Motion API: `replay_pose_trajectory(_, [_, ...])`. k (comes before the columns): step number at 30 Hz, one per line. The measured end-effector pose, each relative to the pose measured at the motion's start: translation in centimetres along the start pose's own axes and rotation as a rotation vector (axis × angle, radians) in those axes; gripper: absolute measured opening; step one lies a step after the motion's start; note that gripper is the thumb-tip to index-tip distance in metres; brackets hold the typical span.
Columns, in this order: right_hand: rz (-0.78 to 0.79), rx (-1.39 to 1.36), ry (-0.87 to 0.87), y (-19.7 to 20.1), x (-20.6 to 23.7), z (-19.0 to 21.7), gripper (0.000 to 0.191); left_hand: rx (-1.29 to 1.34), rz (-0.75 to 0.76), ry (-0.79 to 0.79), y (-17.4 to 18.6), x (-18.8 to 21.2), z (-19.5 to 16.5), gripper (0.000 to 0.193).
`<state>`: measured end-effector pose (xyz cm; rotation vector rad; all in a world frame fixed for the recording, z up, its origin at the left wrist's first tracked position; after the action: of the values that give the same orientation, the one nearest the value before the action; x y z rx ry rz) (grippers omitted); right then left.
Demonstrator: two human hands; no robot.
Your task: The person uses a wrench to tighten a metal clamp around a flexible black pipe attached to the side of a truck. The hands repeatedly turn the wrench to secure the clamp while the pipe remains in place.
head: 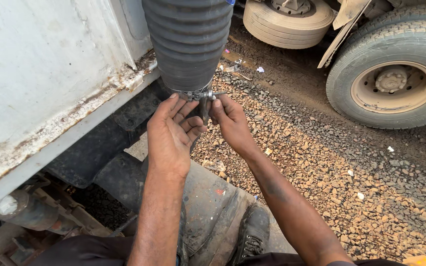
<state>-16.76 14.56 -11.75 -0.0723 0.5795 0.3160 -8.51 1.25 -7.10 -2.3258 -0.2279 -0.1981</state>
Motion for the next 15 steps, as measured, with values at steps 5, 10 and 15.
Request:
replay_pose_trajectory(5, [0.035,0.068,0.035,0.7,-0.9,-1.5,0.028,-0.044,-0.039,0.0,0.0,0.1,0.3,0.045])
replay_pose_trajectory(10, [0.084,-0.028,-0.063,-0.1,-0.9,-0.8,0.031,-0.039,-0.044,0.002,-0.1,0.0,0.1,0.046])
replay_pose_trajectory(15, [-0.039,-0.705,-0.535,-0.5,0.3,0.6,0.023,-0.008,-0.04,0.067,0.3,-0.5,0.4,0.053])
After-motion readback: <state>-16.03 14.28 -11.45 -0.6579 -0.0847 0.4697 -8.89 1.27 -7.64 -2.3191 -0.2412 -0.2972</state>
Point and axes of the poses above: each hand's wrist, its own x-axis away from the middle knuckle, its own y-axis out of the back of the hand, z = x × y, the point moved 7 cm from there along -x, towards the middle knuckle, and after that the axes turned 9 degrees about y, right-handed, at the moved point
